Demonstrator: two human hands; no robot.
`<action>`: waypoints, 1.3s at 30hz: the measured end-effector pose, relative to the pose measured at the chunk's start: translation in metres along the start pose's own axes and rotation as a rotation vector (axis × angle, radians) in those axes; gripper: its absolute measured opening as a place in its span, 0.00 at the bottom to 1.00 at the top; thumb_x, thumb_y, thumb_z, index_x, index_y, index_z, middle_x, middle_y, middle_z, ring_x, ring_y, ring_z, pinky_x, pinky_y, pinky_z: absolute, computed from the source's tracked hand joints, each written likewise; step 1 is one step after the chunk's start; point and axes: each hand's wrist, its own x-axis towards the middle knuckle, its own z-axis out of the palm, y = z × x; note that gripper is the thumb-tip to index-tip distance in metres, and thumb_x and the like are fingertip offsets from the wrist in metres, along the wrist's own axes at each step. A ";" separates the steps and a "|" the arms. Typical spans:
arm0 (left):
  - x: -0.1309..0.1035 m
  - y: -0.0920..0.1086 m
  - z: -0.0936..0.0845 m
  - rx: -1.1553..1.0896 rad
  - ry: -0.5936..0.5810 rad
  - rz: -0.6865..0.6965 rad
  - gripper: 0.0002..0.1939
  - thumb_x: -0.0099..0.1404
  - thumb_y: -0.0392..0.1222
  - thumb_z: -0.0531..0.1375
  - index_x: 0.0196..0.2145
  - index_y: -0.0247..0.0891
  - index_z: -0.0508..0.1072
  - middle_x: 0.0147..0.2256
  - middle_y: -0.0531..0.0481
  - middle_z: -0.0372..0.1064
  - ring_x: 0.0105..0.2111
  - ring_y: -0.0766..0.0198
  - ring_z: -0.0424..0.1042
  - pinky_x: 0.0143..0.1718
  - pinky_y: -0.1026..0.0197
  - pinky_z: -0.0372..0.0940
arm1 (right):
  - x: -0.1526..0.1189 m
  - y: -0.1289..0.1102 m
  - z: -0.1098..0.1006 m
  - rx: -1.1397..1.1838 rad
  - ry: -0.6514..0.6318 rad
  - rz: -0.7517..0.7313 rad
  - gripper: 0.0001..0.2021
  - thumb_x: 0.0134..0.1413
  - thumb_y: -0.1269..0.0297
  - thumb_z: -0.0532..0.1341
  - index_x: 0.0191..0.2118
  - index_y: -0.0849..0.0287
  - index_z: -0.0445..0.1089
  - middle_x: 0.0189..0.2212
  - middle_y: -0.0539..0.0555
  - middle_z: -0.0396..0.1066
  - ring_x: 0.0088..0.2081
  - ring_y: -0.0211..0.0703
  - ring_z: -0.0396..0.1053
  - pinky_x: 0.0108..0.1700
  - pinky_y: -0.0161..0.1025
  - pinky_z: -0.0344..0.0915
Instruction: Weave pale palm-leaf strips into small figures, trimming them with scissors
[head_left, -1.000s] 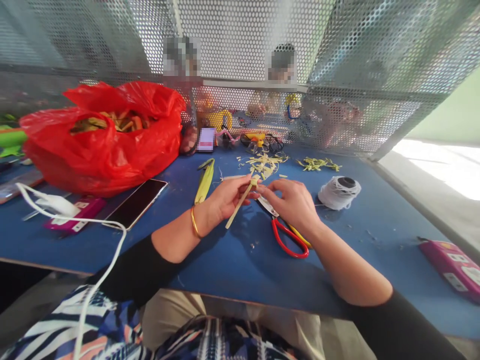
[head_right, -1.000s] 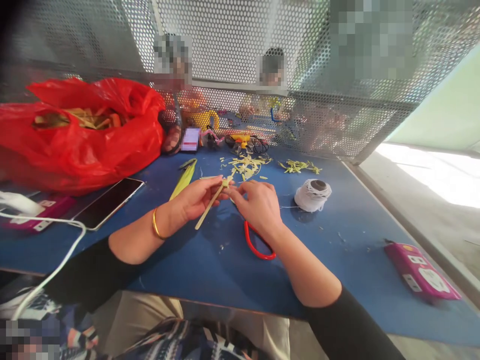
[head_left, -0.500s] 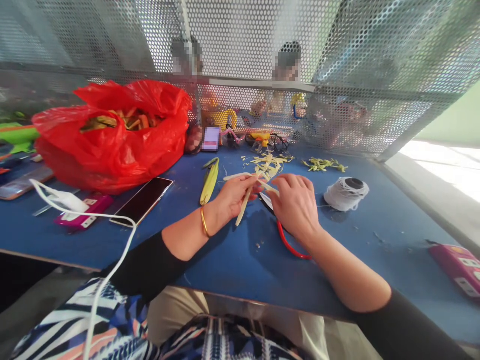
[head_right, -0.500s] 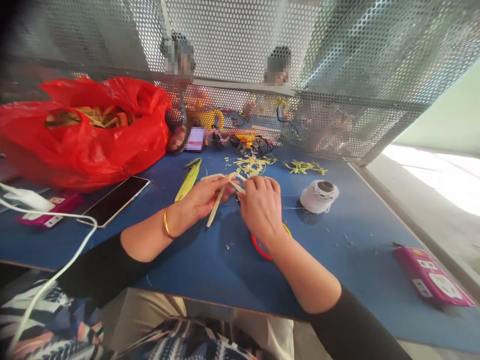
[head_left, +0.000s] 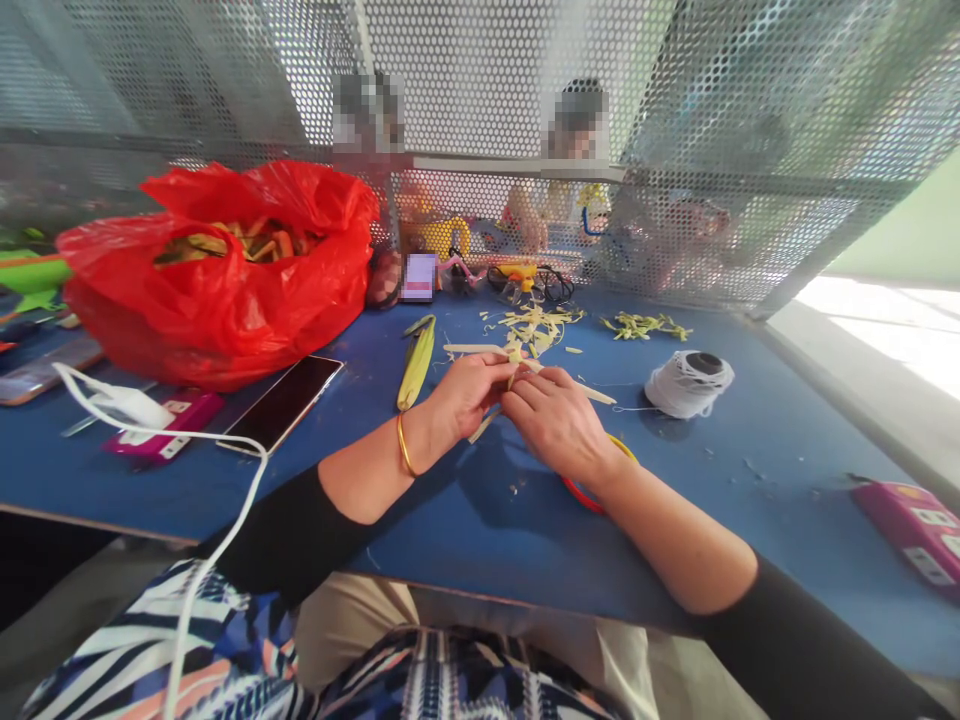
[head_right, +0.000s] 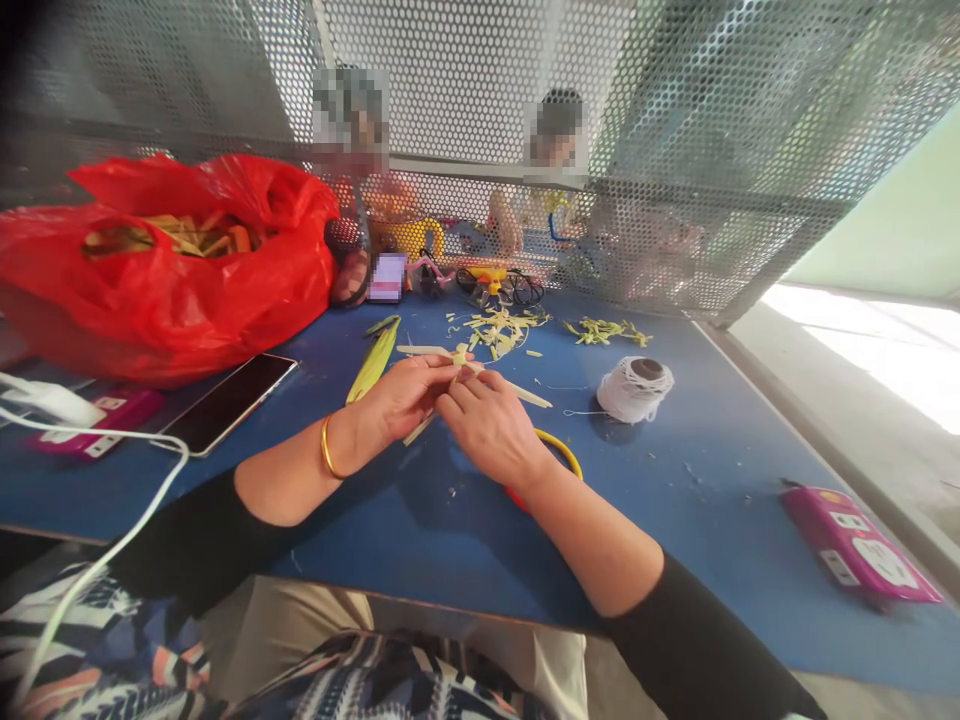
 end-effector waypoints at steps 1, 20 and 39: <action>0.000 -0.001 -0.001 0.002 0.004 -0.002 0.09 0.57 0.23 0.60 0.24 0.31 0.75 0.24 0.50 0.72 0.23 0.73 0.68 0.27 0.70 0.60 | 0.000 0.000 -0.001 0.018 0.002 -0.001 0.17 0.65 0.75 0.48 0.30 0.59 0.70 0.26 0.54 0.70 0.33 0.43 0.65 0.44 0.41 0.56; 0.001 0.004 -0.002 0.128 0.191 0.107 0.04 0.60 0.31 0.64 0.27 0.32 0.73 0.28 0.49 0.75 0.22 0.72 0.70 0.29 0.66 0.66 | -0.003 0.014 -0.001 0.151 -0.091 0.491 0.17 0.66 0.62 0.51 0.27 0.57 0.67 0.22 0.53 0.71 0.24 0.41 0.65 0.37 0.40 0.54; -0.004 -0.007 -0.003 0.519 -0.049 0.085 0.07 0.56 0.39 0.67 0.32 0.35 0.79 0.28 0.47 0.77 0.20 0.70 0.70 0.22 0.67 0.59 | 0.006 0.030 -0.001 1.842 0.134 1.452 0.24 0.24 0.53 0.77 0.20 0.59 0.64 0.16 0.41 0.56 0.18 0.27 0.50 0.19 0.29 0.47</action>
